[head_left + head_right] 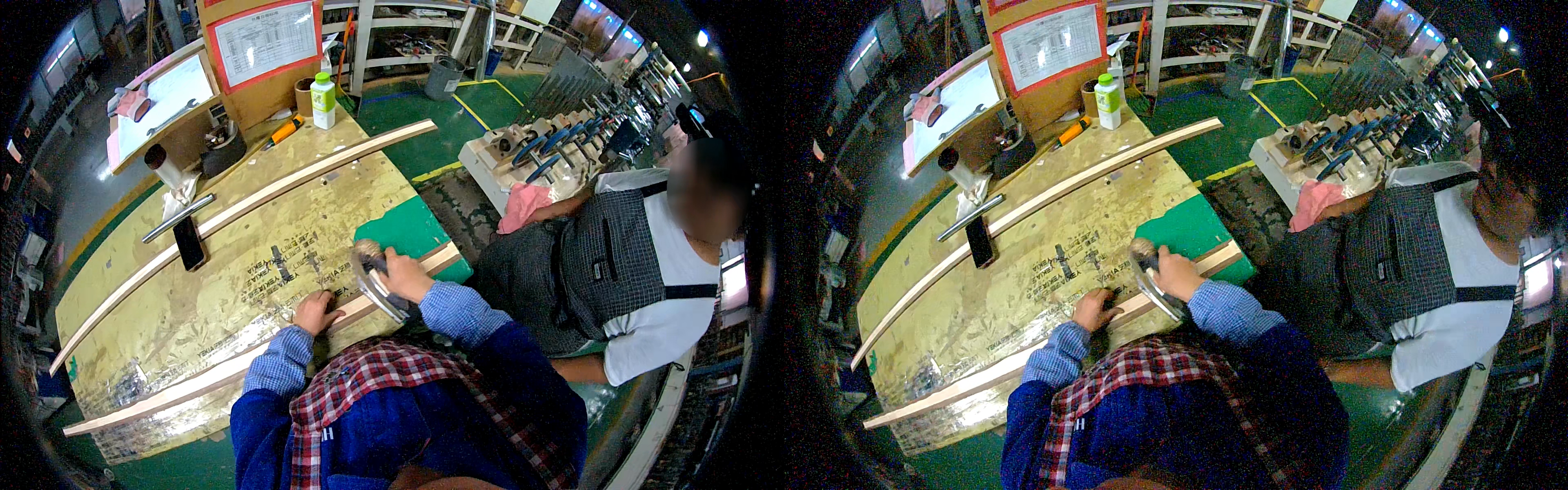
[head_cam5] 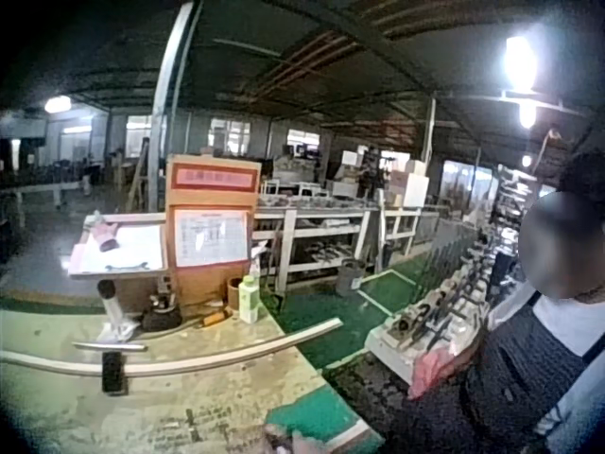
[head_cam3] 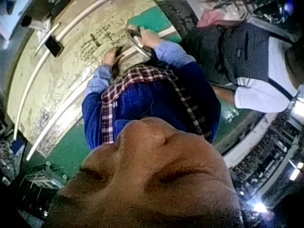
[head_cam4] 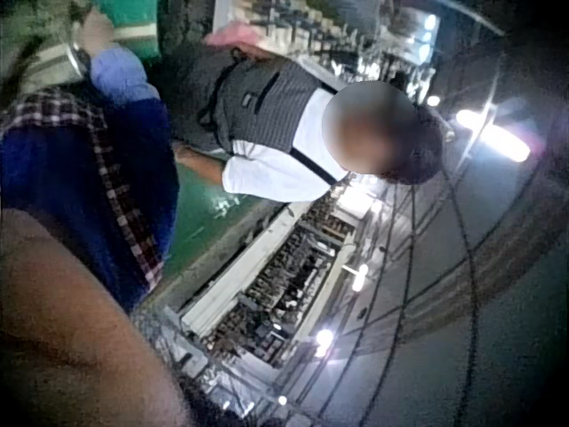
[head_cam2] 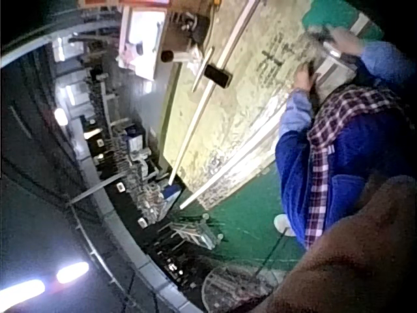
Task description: The person applies a wood veneer strip to the edge of a curved wooden component using a hand iron to heat the adhesive, while another person assists by holding the strip in place.
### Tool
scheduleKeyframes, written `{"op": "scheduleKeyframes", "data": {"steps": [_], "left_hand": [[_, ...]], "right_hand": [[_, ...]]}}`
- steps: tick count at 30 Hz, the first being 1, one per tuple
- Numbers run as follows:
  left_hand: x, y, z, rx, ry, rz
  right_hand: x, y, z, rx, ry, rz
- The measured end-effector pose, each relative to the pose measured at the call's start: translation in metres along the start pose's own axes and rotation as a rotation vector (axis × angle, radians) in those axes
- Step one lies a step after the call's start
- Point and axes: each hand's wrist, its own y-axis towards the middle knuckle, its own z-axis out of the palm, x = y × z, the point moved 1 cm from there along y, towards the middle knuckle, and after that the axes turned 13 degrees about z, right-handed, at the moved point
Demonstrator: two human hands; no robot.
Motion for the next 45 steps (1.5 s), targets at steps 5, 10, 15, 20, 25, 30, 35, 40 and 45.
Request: {"op": "scheduleKeyframes", "data": {"steps": [5, 10, 15, 20, 25, 30, 35, 40, 45], "left_hand": [[0.001, 0.027, 0.004, 0.221, -0.029, -0.084], [-0.001, 0.038, 0.014, 0.256, 0.042, 0.058], [-0.003, 0.023, 0.004, 0.191, 0.069, 0.219], [0.004, -0.005, -0.010, 0.437, 0.203, 0.001], [-0.003, -0.011, -0.004, 0.473, 0.317, -0.051], [0.003, -0.025, -0.008, 0.273, 0.244, 0.060], [0.008, -0.040, 0.001, 0.295, 0.330, 0.092], [0.015, -0.046, 0.004, 0.277, 0.363, 0.149], [0.006, -0.037, -0.009, 0.245, 0.322, 0.188]], "right_hand": [[-0.038, 0.011, -0.019, 0.005, -0.003, 0.093], [-0.071, 0.019, -0.032, -0.039, -0.007, 0.128], [-0.096, 0.025, -0.051, -0.042, -0.016, 0.212], [-0.102, 0.029, -0.062, -0.063, -0.040, 0.215], [-0.105, 0.033, -0.060, -0.043, -0.053, 0.213], [-0.106, 0.032, -0.064, -0.022, -0.050, 0.231], [-0.102, 0.030, -0.058, -0.083, -0.072, 0.197], [-0.107, 0.030, -0.058, -0.097, -0.053, 0.198], [-0.111, 0.029, -0.058, -0.070, 0.008, 0.241]]}}
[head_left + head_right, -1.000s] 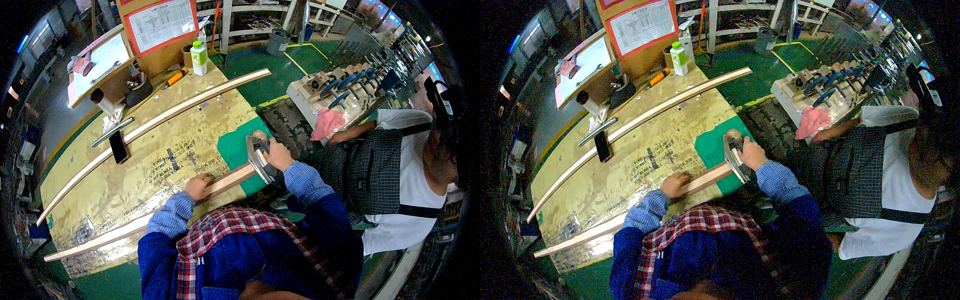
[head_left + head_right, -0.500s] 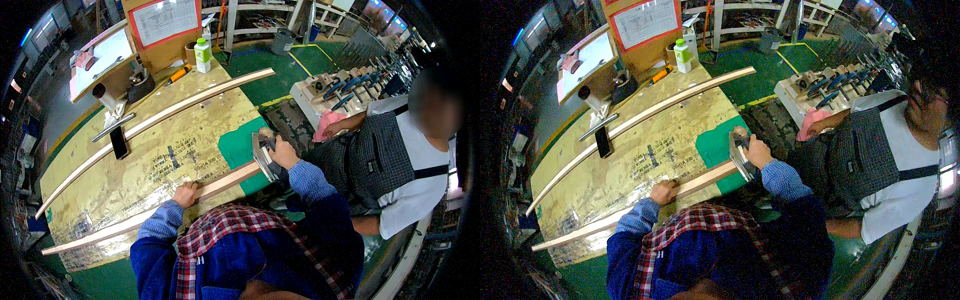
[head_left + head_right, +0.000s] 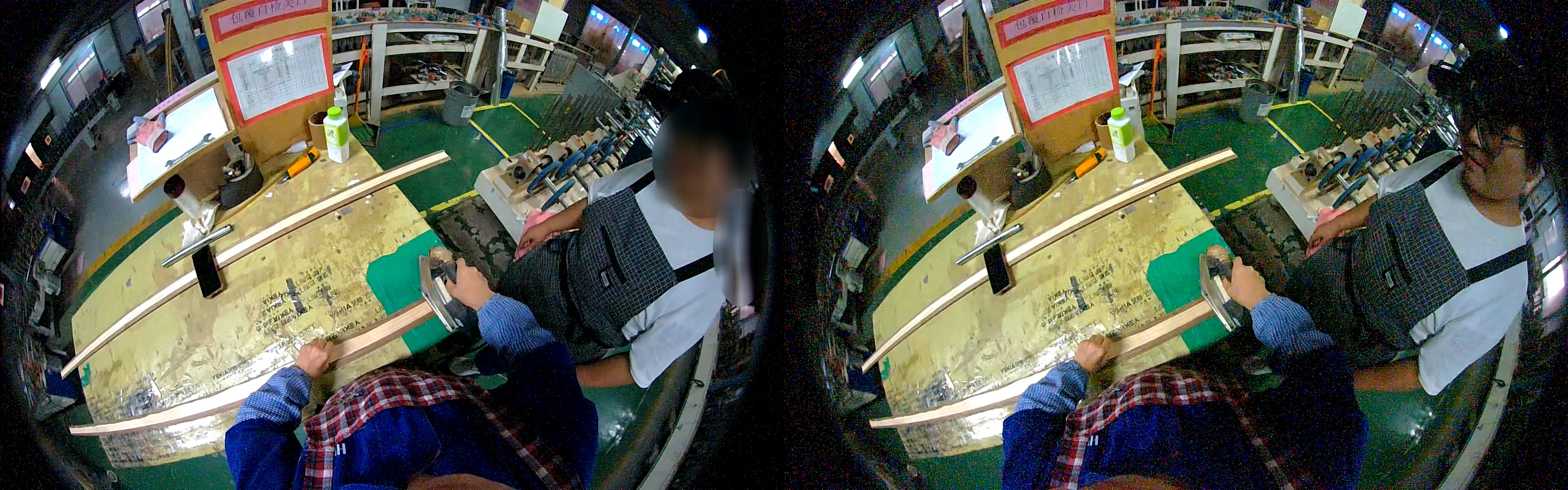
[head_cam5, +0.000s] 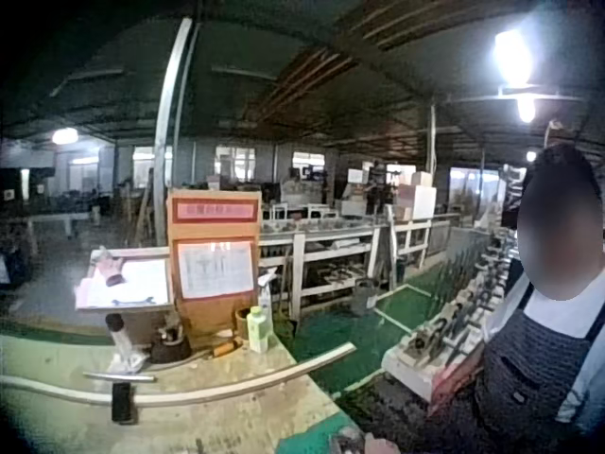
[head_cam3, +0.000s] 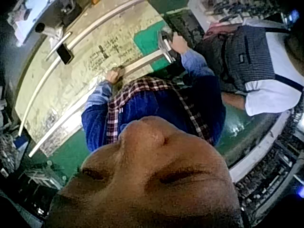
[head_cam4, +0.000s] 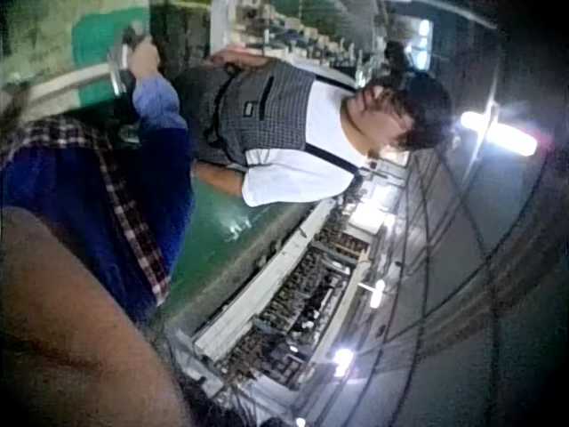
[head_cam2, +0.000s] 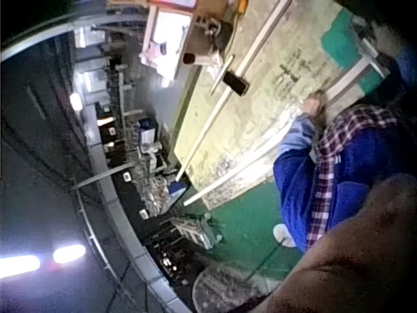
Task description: The person applies a wood veneer strip to the edge of a curved wooden component using a hand iron to heat the adhesive, while another person assists by holding the strip in place.
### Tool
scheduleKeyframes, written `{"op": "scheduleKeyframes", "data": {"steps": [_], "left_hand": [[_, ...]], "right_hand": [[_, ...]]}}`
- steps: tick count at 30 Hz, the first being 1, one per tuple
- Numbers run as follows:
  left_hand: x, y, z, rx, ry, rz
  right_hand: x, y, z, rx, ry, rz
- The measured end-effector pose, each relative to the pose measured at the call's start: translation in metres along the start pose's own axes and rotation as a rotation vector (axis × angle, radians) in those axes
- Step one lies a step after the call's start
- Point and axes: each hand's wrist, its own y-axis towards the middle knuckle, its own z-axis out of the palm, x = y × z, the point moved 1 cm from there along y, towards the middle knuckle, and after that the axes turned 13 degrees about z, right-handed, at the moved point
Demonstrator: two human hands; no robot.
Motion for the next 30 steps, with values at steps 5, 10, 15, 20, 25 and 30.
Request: {"op": "scheduleKeyframes", "data": {"steps": [5, 10, 15, 20, 25, 30], "left_hand": [[0.002, -0.008, -0.003, -0.073, 0.002, 0.022], [0.019, -0.033, 0.066, -0.090, -0.114, 0.128], [-0.006, -0.006, 0.005, -0.082, 0.090, 0.014], [-0.006, -0.015, 0.008, -0.080, 0.121, 0.014], [-0.001, -0.012, 0.010, -0.192, 0.050, 0.012], [0.004, -0.010, -0.002, -0.206, -0.071, -0.006]], "right_hand": [[0.004, 0.002, 0.000, -0.086, 0.038, -0.059], [-0.004, 0.016, 0.032, -0.152, -0.034, -0.121], [0.018, -0.010, 0.023, -0.024, 0.045, -0.173], [0.050, -0.024, 0.039, -0.007, -0.022, -0.257], [0.076, -0.033, 0.049, 0.052, -0.045, -0.260], [0.110, -0.047, 0.055, 0.135, -0.097, -0.260]]}}
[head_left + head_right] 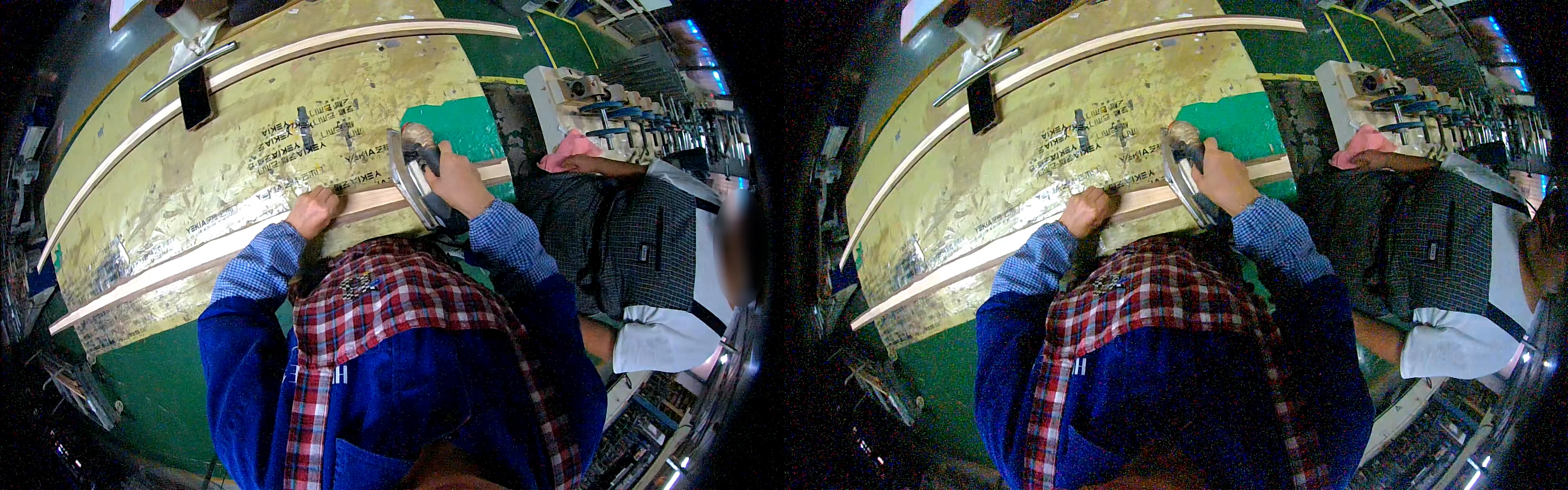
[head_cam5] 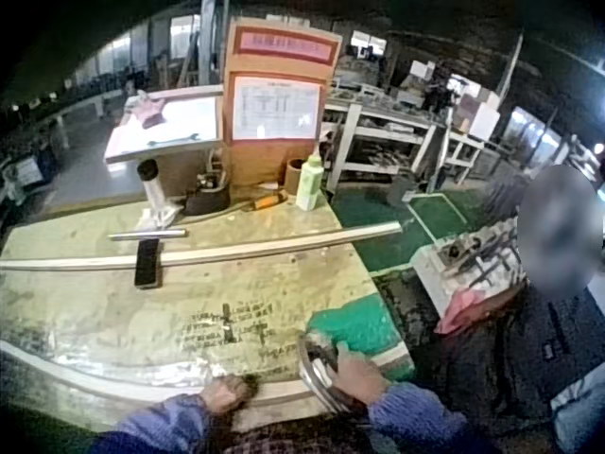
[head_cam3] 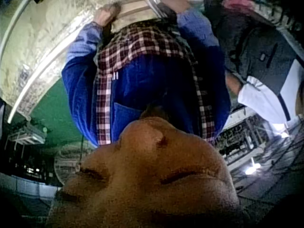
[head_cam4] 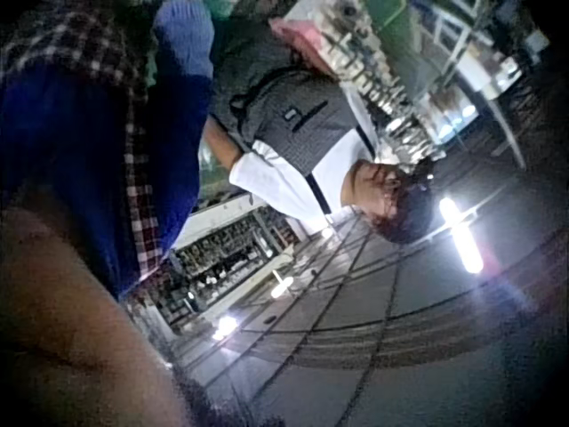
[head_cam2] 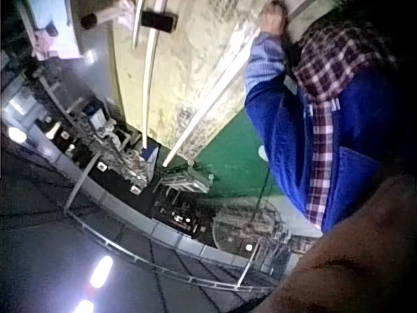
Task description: The person applies a wood veneer strip to the edge of a curved wooden component using a hand iron to heat the adhesive, while another person assists by holding the strip in place.
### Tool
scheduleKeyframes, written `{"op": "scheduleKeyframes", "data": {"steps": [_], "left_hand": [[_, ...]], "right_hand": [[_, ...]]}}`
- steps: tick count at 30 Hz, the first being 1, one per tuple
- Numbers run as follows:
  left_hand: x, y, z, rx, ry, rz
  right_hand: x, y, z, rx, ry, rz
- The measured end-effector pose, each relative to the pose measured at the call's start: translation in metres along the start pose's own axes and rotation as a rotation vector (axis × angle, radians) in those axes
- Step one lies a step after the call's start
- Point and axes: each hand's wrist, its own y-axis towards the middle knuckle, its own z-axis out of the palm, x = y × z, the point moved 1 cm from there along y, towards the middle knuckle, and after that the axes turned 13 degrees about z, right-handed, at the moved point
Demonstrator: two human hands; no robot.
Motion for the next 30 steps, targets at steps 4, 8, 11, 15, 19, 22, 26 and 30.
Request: {"op": "scheduleKeyframes", "data": {"steps": [4, 8, 11, 15, 19, 22, 26, 30], "left_hand": [[0.012, -0.002, -0.001, -0.032, -0.181, -0.029], [0.011, 0.006, -0.008, 0.022, -0.165, -0.016], [0.005, 0.001, -0.005, -0.012, -0.218, -0.148], [-0.011, 0.021, -0.009, -0.202, -0.218, -0.097], [-0.009, 0.046, 0.007, -0.136, -0.199, -0.118], [-0.003, 0.062, 0.013, 0.000, -0.180, -0.034], [-0.015, 0.071, 0.018, 0.087, -0.021, 0.083], [-0.023, 0.074, 0.024, 0.203, 0.047, 0.020]], "right_hand": [[0.012, 0.002, 0.008, 0.038, -0.027, 0.006], [0.013, 0.000, 0.005, 0.037, -0.037, 0.034], [0.003, 0.000, 0.000, -0.003, 0.005, 0.013], [-0.032, 0.012, -0.005, -0.100, 0.013, 0.041], [-0.063, 0.025, -0.018, -0.127, 0.009, 0.075], [-0.088, 0.030, -0.028, -0.149, 0.030, 0.126], [-0.117, 0.034, -0.033, -0.232, 0.033, 0.170], [-0.135, 0.035, -0.044, -0.211, 0.053, 0.215]]}}
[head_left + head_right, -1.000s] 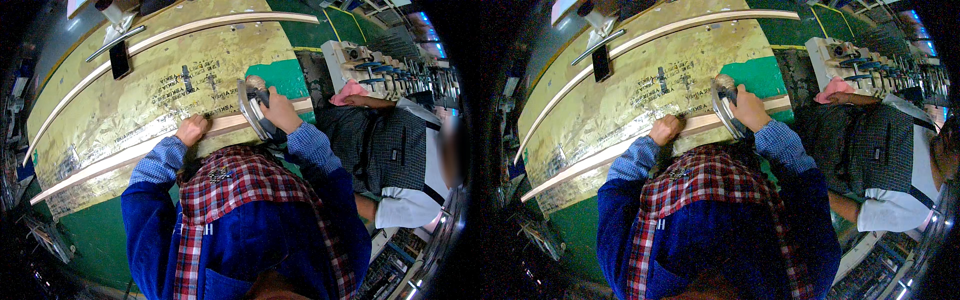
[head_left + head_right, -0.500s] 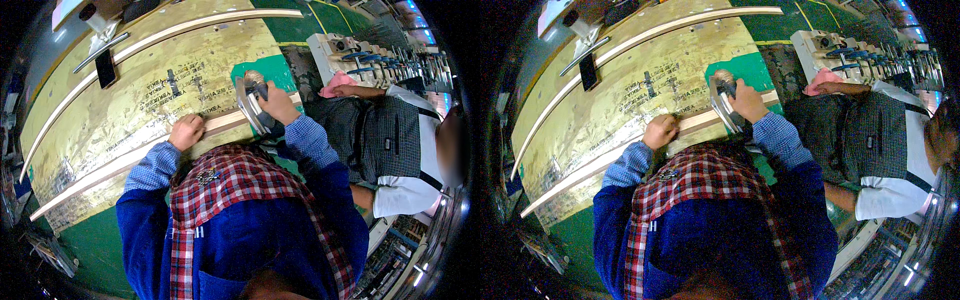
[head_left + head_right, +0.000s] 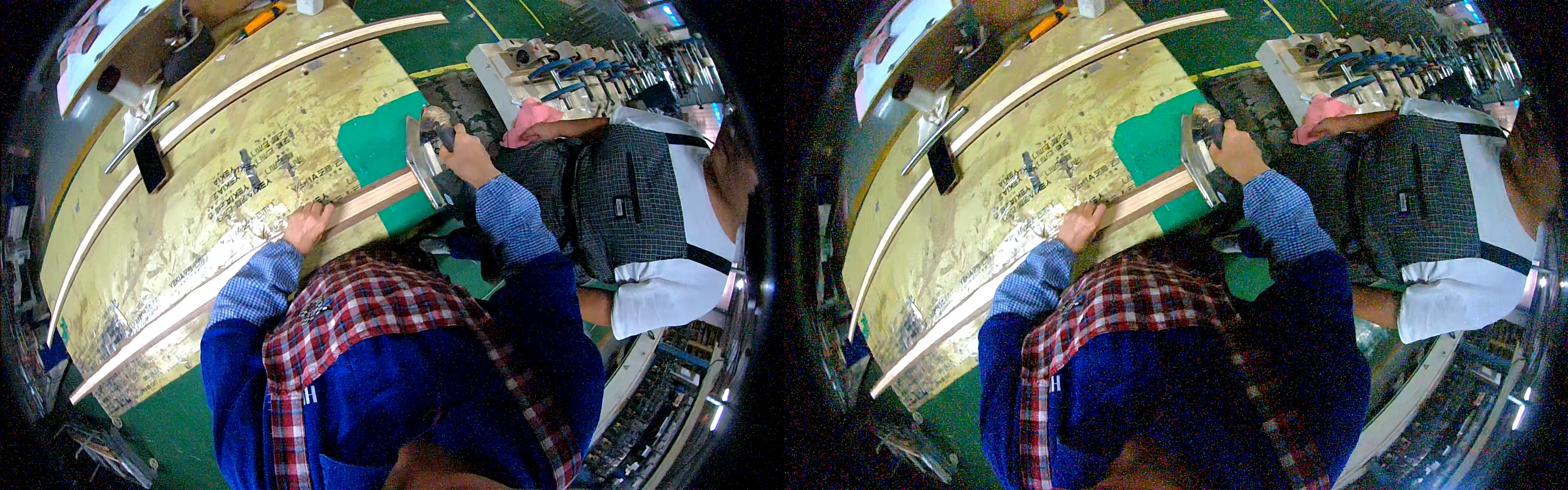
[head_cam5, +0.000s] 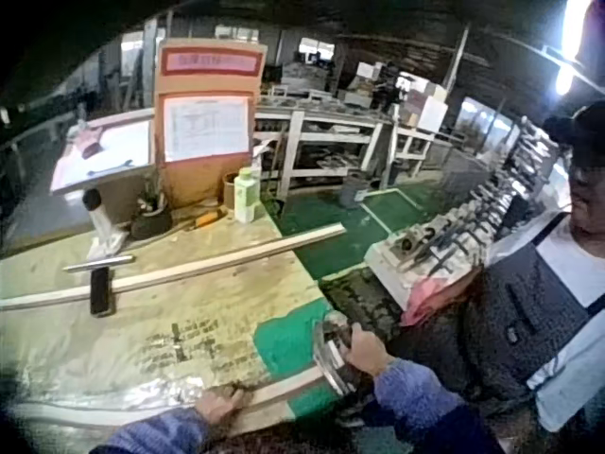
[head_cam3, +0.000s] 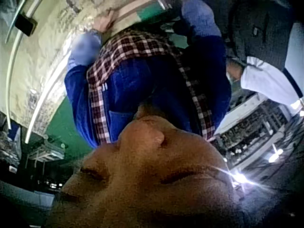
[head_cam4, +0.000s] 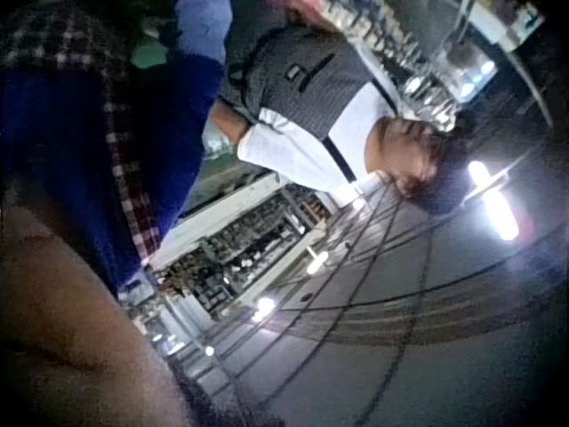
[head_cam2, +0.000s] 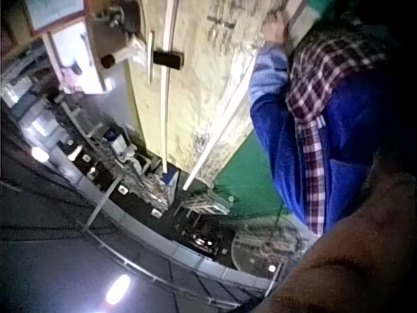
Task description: The person applies a wood veneer strip to the edge of a curved wooden component using a hand iron to heat the adhesive, while another person assists by holding the strip in place.
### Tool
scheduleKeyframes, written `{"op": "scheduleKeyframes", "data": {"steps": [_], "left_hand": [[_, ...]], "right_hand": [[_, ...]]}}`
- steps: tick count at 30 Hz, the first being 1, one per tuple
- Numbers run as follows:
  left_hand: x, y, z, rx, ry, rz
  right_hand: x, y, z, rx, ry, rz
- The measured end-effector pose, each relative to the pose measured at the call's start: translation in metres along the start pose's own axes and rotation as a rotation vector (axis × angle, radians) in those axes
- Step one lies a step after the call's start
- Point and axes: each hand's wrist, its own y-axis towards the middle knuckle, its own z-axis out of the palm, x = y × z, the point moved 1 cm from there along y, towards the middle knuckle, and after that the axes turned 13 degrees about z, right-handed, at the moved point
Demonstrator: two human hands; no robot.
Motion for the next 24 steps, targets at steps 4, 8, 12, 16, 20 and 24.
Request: {"op": "scheduleKeyframes", "data": {"steps": [4, 8, 12, 16, 20, 24], "left_hand": [[0.004, -0.004, 0.003, -0.039, -0.030, 0.049], [0.007, -0.004, -0.007, -0.123, -0.144, 0.046], [0.012, 0.000, -0.011, -0.140, -0.243, -0.026], [0.018, 0.002, -0.014, -0.198, -0.380, -0.078], [0.037, 0.008, -0.012, -0.132, -0.547, -0.218], [0.044, 0.013, -0.018, -0.103, -0.618, -0.281]], "right_hand": [[-0.017, 0.007, -0.002, -0.042, 0.009, 0.015], [-0.029, 0.012, -0.005, -0.089, 0.015, 0.016], [-0.031, 0.013, -0.006, -0.103, 0.010, 0.022], [-0.034, 0.014, -0.004, -0.094, 0.033, 0.024], [-0.027, 0.013, -0.009, -0.043, 0.023, 0.067], [-0.029, 0.014, -0.007, -0.051, 0.010, 0.087]]}}
